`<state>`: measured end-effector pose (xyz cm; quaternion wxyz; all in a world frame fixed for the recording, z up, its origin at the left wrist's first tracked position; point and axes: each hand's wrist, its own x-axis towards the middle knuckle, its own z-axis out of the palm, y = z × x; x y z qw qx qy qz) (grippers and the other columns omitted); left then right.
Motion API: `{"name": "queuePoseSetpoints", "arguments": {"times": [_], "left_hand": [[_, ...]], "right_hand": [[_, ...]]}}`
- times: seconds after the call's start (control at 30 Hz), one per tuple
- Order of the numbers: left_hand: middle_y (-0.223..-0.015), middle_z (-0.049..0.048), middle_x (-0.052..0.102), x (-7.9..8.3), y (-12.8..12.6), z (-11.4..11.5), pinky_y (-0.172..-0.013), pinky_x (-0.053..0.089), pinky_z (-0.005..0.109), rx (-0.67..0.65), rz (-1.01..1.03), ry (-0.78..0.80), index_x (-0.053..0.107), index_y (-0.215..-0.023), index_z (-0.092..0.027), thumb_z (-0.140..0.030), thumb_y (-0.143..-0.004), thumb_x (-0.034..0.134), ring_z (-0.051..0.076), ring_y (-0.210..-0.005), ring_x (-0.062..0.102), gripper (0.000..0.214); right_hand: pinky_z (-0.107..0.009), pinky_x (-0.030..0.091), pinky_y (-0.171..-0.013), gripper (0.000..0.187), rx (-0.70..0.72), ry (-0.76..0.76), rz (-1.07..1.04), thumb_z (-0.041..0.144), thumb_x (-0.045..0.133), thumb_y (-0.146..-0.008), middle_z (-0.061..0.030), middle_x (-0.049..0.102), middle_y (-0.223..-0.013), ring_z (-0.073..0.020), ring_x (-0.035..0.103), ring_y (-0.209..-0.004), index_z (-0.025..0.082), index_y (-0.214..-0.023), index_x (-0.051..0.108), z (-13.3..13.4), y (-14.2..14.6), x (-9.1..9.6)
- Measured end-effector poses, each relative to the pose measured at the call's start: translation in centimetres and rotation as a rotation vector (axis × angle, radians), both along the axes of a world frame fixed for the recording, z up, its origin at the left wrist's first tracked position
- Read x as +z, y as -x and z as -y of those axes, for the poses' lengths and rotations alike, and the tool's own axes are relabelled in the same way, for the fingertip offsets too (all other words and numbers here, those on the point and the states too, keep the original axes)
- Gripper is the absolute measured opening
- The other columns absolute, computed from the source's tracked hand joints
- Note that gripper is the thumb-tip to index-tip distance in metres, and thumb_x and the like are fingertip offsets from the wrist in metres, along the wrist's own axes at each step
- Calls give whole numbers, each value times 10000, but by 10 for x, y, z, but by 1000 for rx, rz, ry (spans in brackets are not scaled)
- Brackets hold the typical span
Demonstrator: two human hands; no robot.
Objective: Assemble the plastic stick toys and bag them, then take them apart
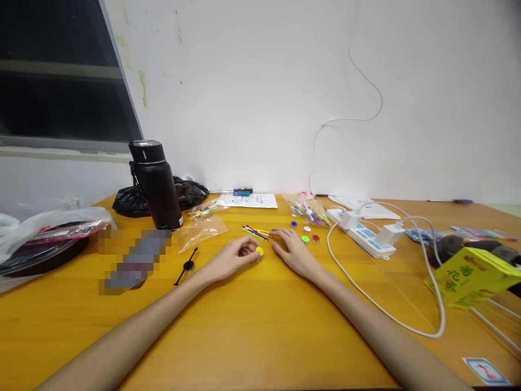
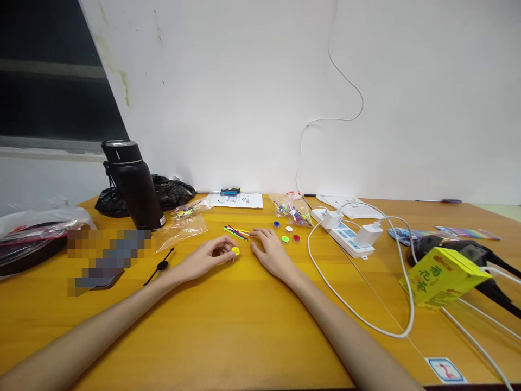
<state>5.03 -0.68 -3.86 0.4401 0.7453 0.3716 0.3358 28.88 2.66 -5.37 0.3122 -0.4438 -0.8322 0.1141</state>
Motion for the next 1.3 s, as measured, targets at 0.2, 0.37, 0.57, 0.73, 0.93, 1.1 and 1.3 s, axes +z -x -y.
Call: {"name": "queuePoseSetpoints", "arguments": {"times": [0.2, 0.37, 0.57, 0.73, 0.93, 1.1, 1.3], "left_hand": [[-951, 55, 660, 1, 0, 1, -818, 457, 309, -2, -1, 7, 608, -1062, -196, -522, -899, 595, 193, -885, 598, 365], [-939, 42, 659, -1, 1, -1, -810, 451, 298, 0, 13, 9, 615, -1058, -200, -507, -898, 608, 183, -875, 589, 346], [-970, 52, 666, -6, 1, -6, -838, 459, 304, -8, 64, 24, 616, -1081, -194, -475, -900, 633, 178, -902, 604, 334], [-1073, 79, 666, -11, 2, -15, -847, 495, 313, 28, 263, 77, 608, -1090, -188, -459, -880, 675, 162, -897, 632, 349], [-1077, 71, 688, -8, 5, -18, -860, 544, 330, 157, 421, 227, 604, -1074, -177, -471, -781, 783, 133, -809, 662, 452], [-1092, 111, 745, -8, 7, -17, -861, 561, 361, 154, 491, 301, 567, -1128, -188, -462, -785, 791, 195, -864, 730, 493], [-1024, 73, 769, -11, 9, -19, -944, 527, 322, 176, 526, 318, 615, -1153, -190, -391, -792, 804, 161, -884, 730, 455]], "right_hand": [[-472, 420, -1077, 296, 10, -7, 24, 198, 530, -940, -119, 656, -1248, -263, 550, -1208, 191, -1201, 670, -2, 1, -1], [-453, 421, -1088, 295, -27, 2, -3, 172, 506, -933, -126, 653, -1231, -257, 574, -1186, 169, -1157, 697, -4, -1, -2], [-436, 447, -1062, 296, -69, 12, -60, 159, 504, -913, -129, 667, -1200, -248, 627, -1117, 162, -1099, 734, -7, -2, -2], [-436, 434, -1081, 246, -70, 166, -393, 231, 604, -873, -112, 708, -1181, -253, 636, -1130, 176, -1049, 766, -8, 1, 4], [-346, 514, -980, 371, -158, 622, -1028, 358, 833, -702, -73, 745, -1116, -203, 674, -1001, 203, -1034, 781, -13, -2, 6], [-244, 528, -905, 388, -82, 712, -1207, 289, 898, -621, -27, 744, -996, -145, 669, -932, 238, -988, 782, -14, -2, 4], [-295, 519, -847, 374, 83, 583, -730, 436, 778, -777, -50, 744, -1001, -169, 661, -881, 196, -1064, 762, -1, 8, 9]]}}
